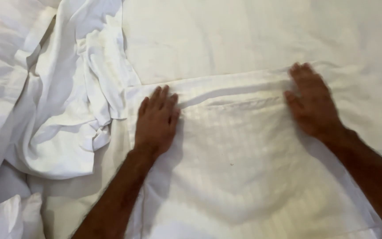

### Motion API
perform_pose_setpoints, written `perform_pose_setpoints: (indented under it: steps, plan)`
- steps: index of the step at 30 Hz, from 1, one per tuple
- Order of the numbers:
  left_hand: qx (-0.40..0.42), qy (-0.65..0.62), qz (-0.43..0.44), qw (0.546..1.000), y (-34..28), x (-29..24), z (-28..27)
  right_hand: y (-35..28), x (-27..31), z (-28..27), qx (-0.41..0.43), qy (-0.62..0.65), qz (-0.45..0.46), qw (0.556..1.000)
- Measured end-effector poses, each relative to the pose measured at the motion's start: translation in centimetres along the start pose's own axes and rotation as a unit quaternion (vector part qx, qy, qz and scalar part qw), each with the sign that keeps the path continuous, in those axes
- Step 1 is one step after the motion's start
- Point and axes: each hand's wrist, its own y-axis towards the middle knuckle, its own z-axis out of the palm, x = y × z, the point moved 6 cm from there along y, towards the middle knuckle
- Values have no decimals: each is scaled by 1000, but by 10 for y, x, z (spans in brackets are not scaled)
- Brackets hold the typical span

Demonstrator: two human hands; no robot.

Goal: The person folds a white bed sheet on a bed. They smooth the fabric with their hands, fold the bottom edge up, then fold the sides inward, and finally fold the sheet in half to create a compact rectangle.

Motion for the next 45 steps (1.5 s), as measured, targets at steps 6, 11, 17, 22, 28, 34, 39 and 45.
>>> perform_pose_setpoints:
  steps: [6, 11, 17, 22, 28, 34, 39, 45]
  plan:
    - [43, -22, -14, 999, -1, 22, 8, 0, -23, 26, 190, -25, 154, 969]
    - [47, -16, -78, 996, 7, 49, 6, 0, -40, 21, 186, 29, 164, 968]
    - [12, 48, -45, 998, 42, -8, 36, 16, -22, 41, 138, -18, 113, 984]
    - [53, 4, 58, 997, 51, -86, 38, 39, 61, 46, 170, -21, -32, 985]
    - [80, -20, 74, 994, 49, -62, 28, 34, 27, 46, 180, -22, 84, 980]
    - [76, -13, 37, 996, 34, -29, 17, 16, 2, 31, 204, -37, 116, 971]
    - [29, -14, -44, 999, 18, -14, 19, 4, -18, 25, 197, -8, 179, 964]
    - [-7, 0, -40, 999, -45, -29, 17, -35, 28, 5, 194, -104, 50, 974]
